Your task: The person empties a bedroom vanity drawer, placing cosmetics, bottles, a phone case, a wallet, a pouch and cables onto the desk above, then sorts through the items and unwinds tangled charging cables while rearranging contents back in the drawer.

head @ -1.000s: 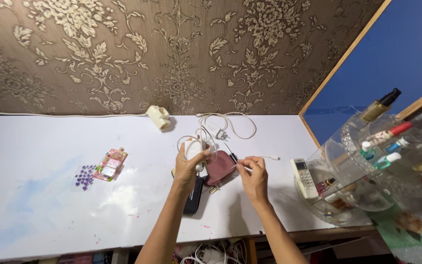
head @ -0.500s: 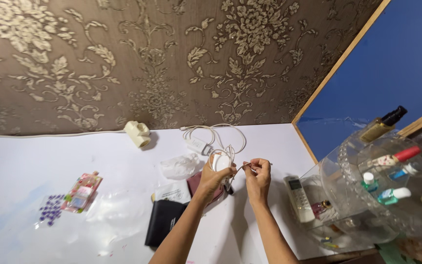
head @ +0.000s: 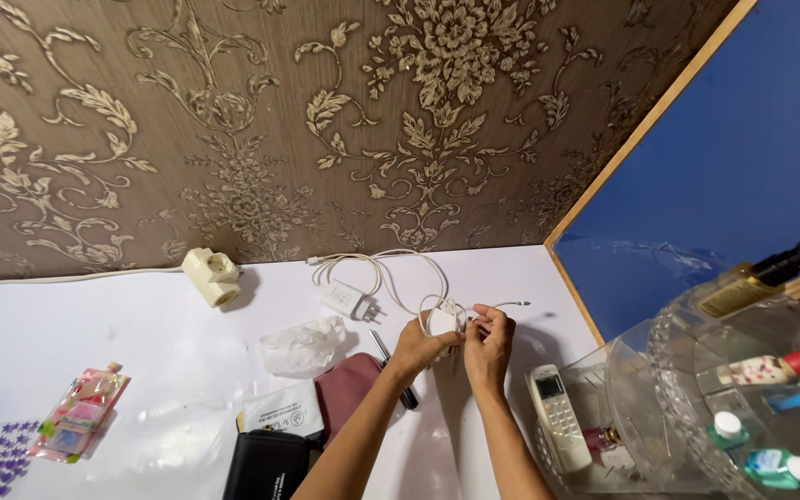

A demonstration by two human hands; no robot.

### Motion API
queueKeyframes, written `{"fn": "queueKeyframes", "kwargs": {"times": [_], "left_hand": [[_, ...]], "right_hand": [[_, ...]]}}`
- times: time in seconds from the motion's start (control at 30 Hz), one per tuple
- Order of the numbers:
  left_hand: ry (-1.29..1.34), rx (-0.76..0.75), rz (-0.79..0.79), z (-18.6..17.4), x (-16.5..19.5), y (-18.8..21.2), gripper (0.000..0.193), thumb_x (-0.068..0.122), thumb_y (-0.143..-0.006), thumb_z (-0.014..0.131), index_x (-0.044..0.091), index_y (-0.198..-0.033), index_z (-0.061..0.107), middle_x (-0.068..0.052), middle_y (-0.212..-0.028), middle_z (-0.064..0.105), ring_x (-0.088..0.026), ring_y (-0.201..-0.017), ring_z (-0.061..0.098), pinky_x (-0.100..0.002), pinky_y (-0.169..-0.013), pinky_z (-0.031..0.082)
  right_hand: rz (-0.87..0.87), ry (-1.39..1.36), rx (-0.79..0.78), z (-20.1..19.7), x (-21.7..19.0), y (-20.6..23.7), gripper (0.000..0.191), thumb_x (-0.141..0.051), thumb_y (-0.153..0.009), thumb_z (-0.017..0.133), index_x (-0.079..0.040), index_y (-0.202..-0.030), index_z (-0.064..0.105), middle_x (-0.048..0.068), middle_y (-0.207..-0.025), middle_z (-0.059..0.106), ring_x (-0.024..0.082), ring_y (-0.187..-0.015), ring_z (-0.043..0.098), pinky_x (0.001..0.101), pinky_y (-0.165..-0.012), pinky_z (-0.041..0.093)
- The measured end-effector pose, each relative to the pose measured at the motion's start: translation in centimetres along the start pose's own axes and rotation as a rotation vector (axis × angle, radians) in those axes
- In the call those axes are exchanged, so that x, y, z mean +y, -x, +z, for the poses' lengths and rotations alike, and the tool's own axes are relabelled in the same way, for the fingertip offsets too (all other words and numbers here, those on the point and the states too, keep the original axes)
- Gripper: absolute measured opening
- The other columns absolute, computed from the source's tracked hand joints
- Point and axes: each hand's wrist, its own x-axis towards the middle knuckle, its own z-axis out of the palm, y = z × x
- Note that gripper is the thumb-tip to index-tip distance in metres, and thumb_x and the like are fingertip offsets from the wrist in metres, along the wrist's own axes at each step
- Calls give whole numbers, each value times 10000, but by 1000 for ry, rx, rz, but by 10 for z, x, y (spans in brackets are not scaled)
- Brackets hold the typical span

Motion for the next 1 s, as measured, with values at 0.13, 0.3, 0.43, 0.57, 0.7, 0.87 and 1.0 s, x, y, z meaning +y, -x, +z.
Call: {"fn": "queueKeyframes", "kwargs": {"times": [0.13,0.3,0.43,0.57,0.7,0.87,1.0], "left_hand": [[-145,67,109,4,-23,-28,773,458,-807,739,-11,-1381,521,-224,-1088,690,-298,-1015,680,-396,-866,547],[-493,117,274,9,-41,-42,800,646,-903,570,-35,-1316,647,-346,-1131,622,-450,-1090,583,-501,-991,466],[-459,192,219,12,-33,-35,868,660,-855,673,-78,-1309,619,-330,-1141,644,-411,-1079,600,-474,-950,491],[-326,273,114,11,-16,-19,975,636,-716,766,-90,-1337,572,-266,-1138,707,-310,-1033,690,-397,-901,549],[-309,344,177,9,-10,-8,1150,612,-710,798,-120,-1482,361,-253,-1248,611,-314,-1087,650,-398,-908,551],[-335,347,204,2,-14,-1,1193,642,-749,771,-149,-1499,285,-300,-1384,493,-371,-1248,551,-423,-1025,488],[-340,332,235,-8,-17,12,1126,661,-841,701,-159,-1495,293,-339,-1509,397,-412,-1419,403,-435,-1155,367]], "right_hand": [[69,-2,-9,5,20,-13,228,-192,-993,634,-94,-1199,651,90,-1154,557,215,-1024,605,355,-895,506],[31,42,-27,10,40,-17,243,-199,-971,620,-90,-1187,647,98,-1179,566,223,-1035,612,362,-896,510],[30,50,-24,11,50,-17,252,-163,-971,585,-87,-1202,649,102,-1200,589,228,-1066,613,367,-904,510],[106,-39,-23,9,49,-17,267,-235,-1010,561,-85,-1210,653,105,-1232,591,232,-1110,620,362,-944,506],[156,-109,-32,0,39,-9,330,-328,-1056,490,-85,-1219,642,107,-1284,579,235,-1168,612,358,-978,493],[164,-113,-35,-13,27,7,372,-350,-1048,468,-101,-1284,615,106,-1345,573,239,-1237,573,366,-1026,456],[134,-93,-45,-23,22,23,391,-338,-1045,468,-106,-1331,600,109,-1388,566,254,-1261,560,379,-1047,446]]}}
